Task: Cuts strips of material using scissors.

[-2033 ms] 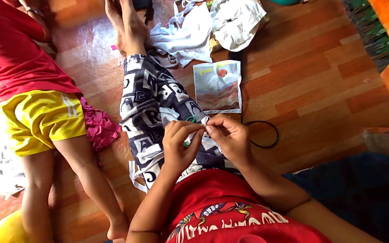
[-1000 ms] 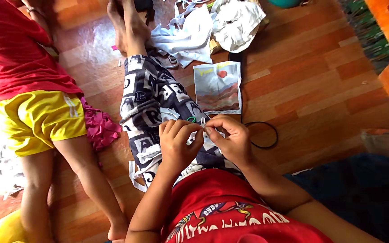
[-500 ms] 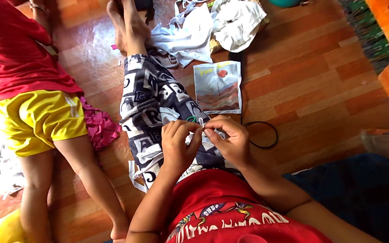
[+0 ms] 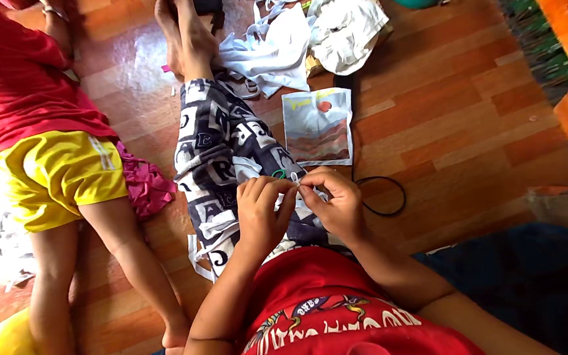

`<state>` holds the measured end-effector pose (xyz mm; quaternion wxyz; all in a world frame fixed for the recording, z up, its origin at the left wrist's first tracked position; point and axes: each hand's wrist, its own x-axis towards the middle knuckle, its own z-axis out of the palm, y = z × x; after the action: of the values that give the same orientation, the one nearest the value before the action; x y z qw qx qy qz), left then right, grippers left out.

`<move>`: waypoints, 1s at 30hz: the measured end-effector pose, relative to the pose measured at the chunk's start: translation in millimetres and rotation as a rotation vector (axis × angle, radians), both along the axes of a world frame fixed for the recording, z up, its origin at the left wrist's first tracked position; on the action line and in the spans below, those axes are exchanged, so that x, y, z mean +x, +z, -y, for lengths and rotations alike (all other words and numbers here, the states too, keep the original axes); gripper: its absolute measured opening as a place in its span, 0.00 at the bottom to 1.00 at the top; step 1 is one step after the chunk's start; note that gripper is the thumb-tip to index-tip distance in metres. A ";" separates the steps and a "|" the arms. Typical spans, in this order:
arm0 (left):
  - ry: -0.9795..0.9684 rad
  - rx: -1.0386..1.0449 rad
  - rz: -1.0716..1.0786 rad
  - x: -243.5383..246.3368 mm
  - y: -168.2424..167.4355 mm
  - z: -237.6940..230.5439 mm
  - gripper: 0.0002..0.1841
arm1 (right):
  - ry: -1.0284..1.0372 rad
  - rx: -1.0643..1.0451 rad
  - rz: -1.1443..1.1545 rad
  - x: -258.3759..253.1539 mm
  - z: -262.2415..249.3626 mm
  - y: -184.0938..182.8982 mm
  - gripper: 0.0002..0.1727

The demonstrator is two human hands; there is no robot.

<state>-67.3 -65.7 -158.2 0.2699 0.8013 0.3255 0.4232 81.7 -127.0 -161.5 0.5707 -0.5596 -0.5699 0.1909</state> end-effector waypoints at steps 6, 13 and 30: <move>0.022 0.018 -0.012 0.1 0.9 0.7 0.04 | 0.006 0.003 0.028 1.5 0.3 0.4 0.06; -0.080 0.053 0.002 -3.9 -3.2 1.2 0.10 | -0.026 -0.026 -0.002 4.1 1.1 -1.5 0.07; -0.504 -0.976 0.566 -5.9 -7.4 -18.0 0.33 | 0.018 -0.080 -0.113 3.7 3.9 5.3 0.05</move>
<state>-73.2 -47.7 -165.6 0.7730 0.4944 0.1979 0.3447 85.4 -131.0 -156.1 0.5774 -0.5653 -0.5335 0.2499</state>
